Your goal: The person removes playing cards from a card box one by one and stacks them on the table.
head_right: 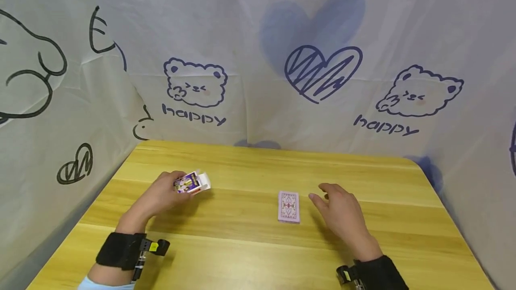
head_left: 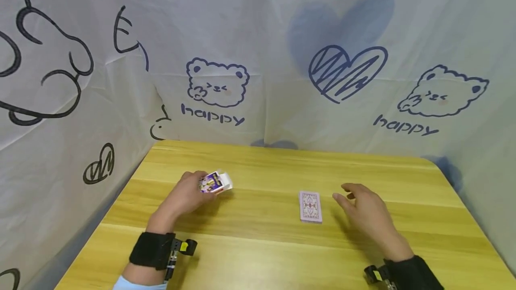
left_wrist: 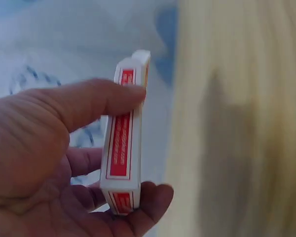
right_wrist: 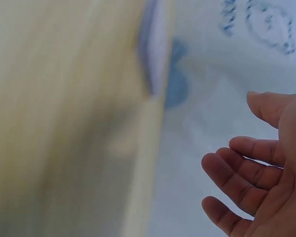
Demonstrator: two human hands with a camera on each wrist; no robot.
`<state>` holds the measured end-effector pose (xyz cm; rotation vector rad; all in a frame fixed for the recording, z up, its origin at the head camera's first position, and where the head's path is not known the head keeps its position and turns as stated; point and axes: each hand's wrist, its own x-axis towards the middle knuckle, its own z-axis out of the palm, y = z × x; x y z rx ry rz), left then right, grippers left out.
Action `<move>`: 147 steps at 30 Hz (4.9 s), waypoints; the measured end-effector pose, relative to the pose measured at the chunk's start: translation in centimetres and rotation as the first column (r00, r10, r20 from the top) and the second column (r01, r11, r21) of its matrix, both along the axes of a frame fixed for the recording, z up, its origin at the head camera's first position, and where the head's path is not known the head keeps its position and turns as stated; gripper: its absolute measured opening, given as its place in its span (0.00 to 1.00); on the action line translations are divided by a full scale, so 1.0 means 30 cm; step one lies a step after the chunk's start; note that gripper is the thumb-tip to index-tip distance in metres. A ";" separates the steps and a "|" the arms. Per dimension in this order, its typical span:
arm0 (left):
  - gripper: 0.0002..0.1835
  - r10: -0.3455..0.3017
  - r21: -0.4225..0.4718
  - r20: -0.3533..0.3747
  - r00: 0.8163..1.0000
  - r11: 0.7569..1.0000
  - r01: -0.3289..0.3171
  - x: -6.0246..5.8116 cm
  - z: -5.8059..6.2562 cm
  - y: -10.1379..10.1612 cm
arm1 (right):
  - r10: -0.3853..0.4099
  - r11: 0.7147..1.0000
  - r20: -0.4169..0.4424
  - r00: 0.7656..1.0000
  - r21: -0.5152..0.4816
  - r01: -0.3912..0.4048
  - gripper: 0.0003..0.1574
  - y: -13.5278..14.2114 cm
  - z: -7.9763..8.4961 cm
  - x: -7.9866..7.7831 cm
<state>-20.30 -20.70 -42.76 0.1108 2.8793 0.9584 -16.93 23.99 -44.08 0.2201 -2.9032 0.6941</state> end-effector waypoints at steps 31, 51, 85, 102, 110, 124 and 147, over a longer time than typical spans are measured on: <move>0.33 -0.053 0.969 -0.051 0.997 -0.245 0.036 0.087 -0.006 0.564 | 0.200 0.170 0.253 0.946 -0.960 0.221 0.19 -0.432 0.084 -0.005; 0.26 -0.100 0.785 0.235 0.967 -0.568 -0.249 0.107 -0.024 0.572 | -0.044 0.650 0.084 0.996 -0.754 0.092 0.14 -0.405 0.100 0.009; 0.33 -0.278 0.848 0.281 0.918 -0.376 -0.373 0.078 -0.033 0.500 | 0.209 0.404 0.418 0.884 -0.860 0.311 0.23 -0.500 0.048 0.058; 0.37 -0.243 0.871 0.208 0.947 -0.394 -0.292 0.082 -0.043 0.501 | 0.298 0.295 0.449 0.843 -0.883 0.366 0.19 -0.504 0.042 0.070; 0.36 -0.251 0.869 0.210 0.945 -0.396 -0.298 0.081 -0.036 0.491 | 0.365 0.219 0.425 0.829 -0.904 0.367 0.10 -0.502 0.061 0.078; 0.36 -0.248 0.876 0.163 0.955 -0.410 -0.256 0.085 -0.014 0.477 | 0.368 0.211 0.433 0.823 -0.901 0.380 0.13 -0.498 0.058 0.079; 0.52 -0.366 0.856 0.266 0.892 -0.335 -0.393 0.060 -0.038 0.446 | 0.412 0.263 0.445 0.795 -0.893 0.364 0.14 -0.496 0.068 0.084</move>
